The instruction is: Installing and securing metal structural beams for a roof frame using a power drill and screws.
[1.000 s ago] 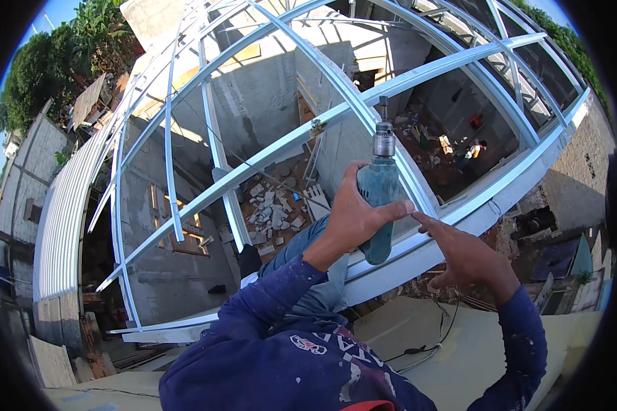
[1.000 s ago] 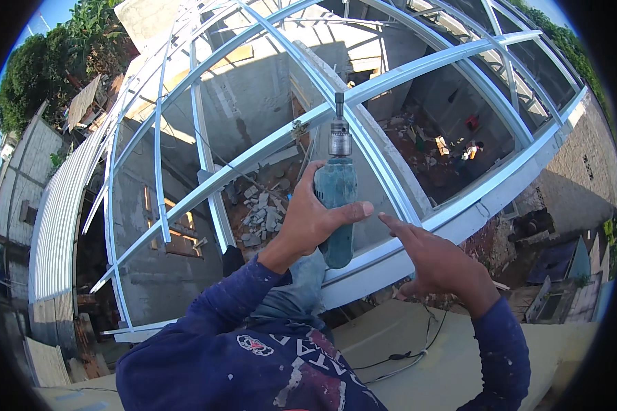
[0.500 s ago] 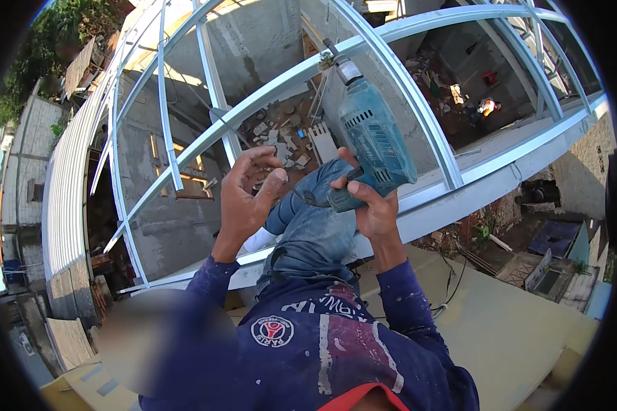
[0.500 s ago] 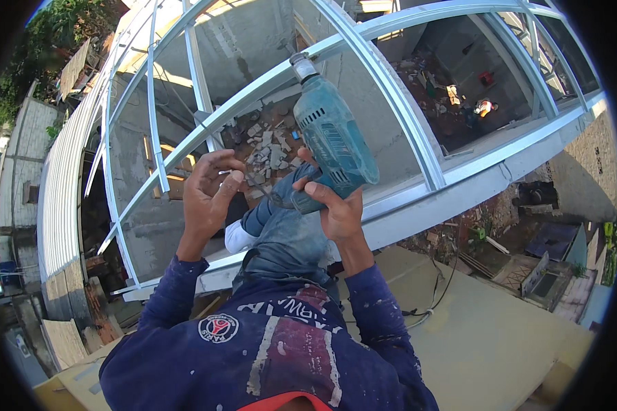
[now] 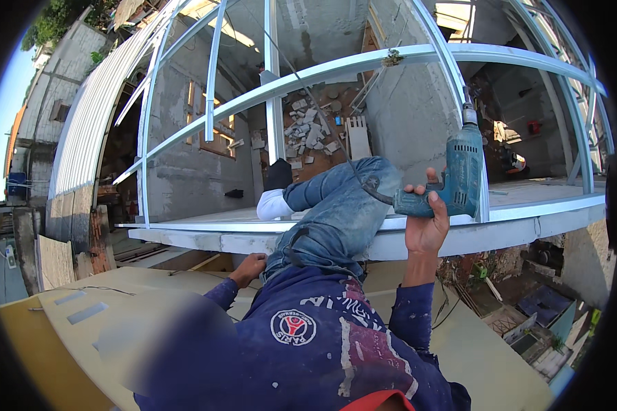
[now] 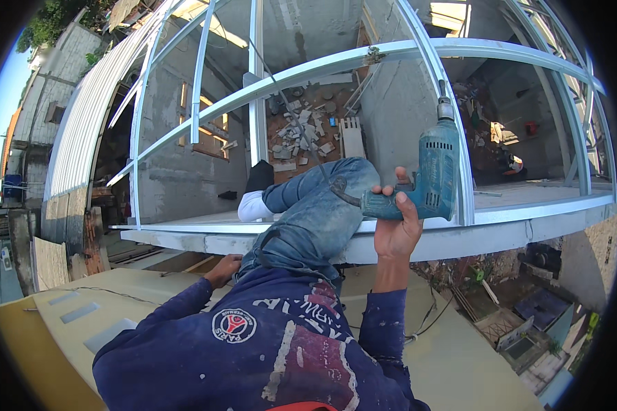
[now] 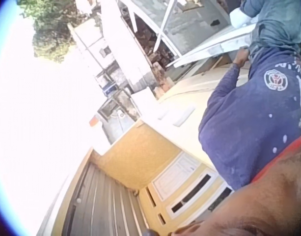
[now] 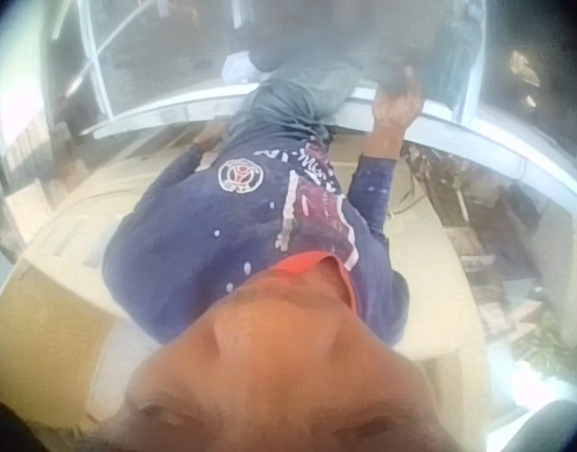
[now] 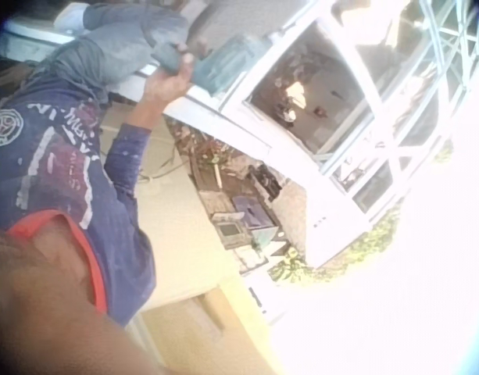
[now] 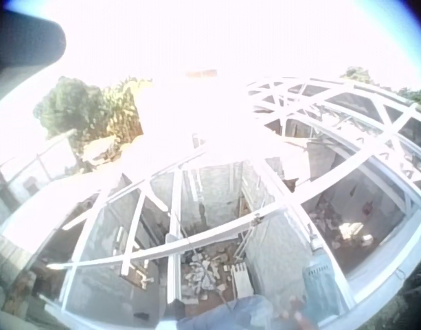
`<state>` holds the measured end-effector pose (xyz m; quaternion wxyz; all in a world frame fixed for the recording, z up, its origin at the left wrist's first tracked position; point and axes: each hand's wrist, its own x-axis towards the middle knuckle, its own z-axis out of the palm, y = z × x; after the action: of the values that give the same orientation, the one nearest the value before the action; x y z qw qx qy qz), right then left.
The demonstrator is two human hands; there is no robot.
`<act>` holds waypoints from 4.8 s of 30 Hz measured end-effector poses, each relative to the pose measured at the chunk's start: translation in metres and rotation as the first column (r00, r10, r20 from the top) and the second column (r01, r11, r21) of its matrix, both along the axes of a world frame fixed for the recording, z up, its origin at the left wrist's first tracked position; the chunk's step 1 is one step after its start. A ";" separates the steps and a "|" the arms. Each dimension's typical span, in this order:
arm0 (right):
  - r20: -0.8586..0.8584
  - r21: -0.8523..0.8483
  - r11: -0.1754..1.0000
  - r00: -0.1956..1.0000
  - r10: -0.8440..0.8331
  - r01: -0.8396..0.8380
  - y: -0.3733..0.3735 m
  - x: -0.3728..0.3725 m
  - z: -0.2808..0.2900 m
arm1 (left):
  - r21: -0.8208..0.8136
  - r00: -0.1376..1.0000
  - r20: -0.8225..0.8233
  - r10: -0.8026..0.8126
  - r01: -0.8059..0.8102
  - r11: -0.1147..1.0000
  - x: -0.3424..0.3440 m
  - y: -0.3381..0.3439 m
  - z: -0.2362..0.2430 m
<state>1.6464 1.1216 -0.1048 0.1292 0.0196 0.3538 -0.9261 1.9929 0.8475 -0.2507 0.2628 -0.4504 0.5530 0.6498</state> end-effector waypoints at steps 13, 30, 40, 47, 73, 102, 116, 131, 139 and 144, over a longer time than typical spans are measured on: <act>0.119 -0.083 0.996 0.993 0.024 -0.014 -0.006 -0.011 -0.014 | -0.459 0.862 -0.489 -0.136 -0.122 0.880 0.005 0.061 0.037; -0.159 -0.334 0.943 0.986 -0.057 0.000 0.090 -0.016 0.095 | -0.425 0.945 -0.319 0.071 -0.210 0.881 -0.015 0.087 0.073; -0.640 -0.144 0.948 0.704 -0.308 0.283 0.242 0.017 0.198 | -0.324 0.897 0.056 -0.438 0.431 0.842 -0.043 0.044 0.085; -0.755 -0.191 0.881 0.509 -0.413 0.433 0.306 0.049 0.213 | -0.126 0.846 0.130 -0.518 0.532 0.837 -0.028 0.050 0.103; -0.495 0.139 0.970 0.862 -0.108 0.202 0.206 0.036 0.150 | -0.930 0.925 0.064 -0.374 0.191 0.313 -0.005 0.063 -0.021; -0.263 0.245 0.958 0.961 -0.080 0.147 0.147 0.048 0.117 | -0.851 0.788 -0.358 -0.500 -0.055 0.522 -0.007 0.050 0.073; -0.030 0.337 0.941 0.999 0.037 -0.025 0.157 0.081 0.091 | -0.089 0.581 -0.773 0.254 -0.495 0.864 -0.210 0.048 0.101; 0.209 0.599 0.751 0.960 0.186 -0.276 0.118 0.103 0.080 | 0.122 0.466 -0.869 0.166 -0.123 0.985 -0.313 0.061 0.136; 0.215 0.545 0.793 0.960 0.182 -0.272 0.111 0.106 0.085 | 0.083 0.497 -0.866 0.047 0.050 0.995 -0.318 0.050 0.133; 0.244 0.484 0.819 0.947 0.211 -0.307 0.116 0.106 0.080 | 0.045 0.454 -0.891 -0.001 0.092 0.995 -0.322 0.043 0.138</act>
<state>1.7525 1.2374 -0.0248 0.2757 0.0883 0.5751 -0.7652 1.6704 0.8902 -0.1122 -0.0276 -0.0178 0.5921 0.8052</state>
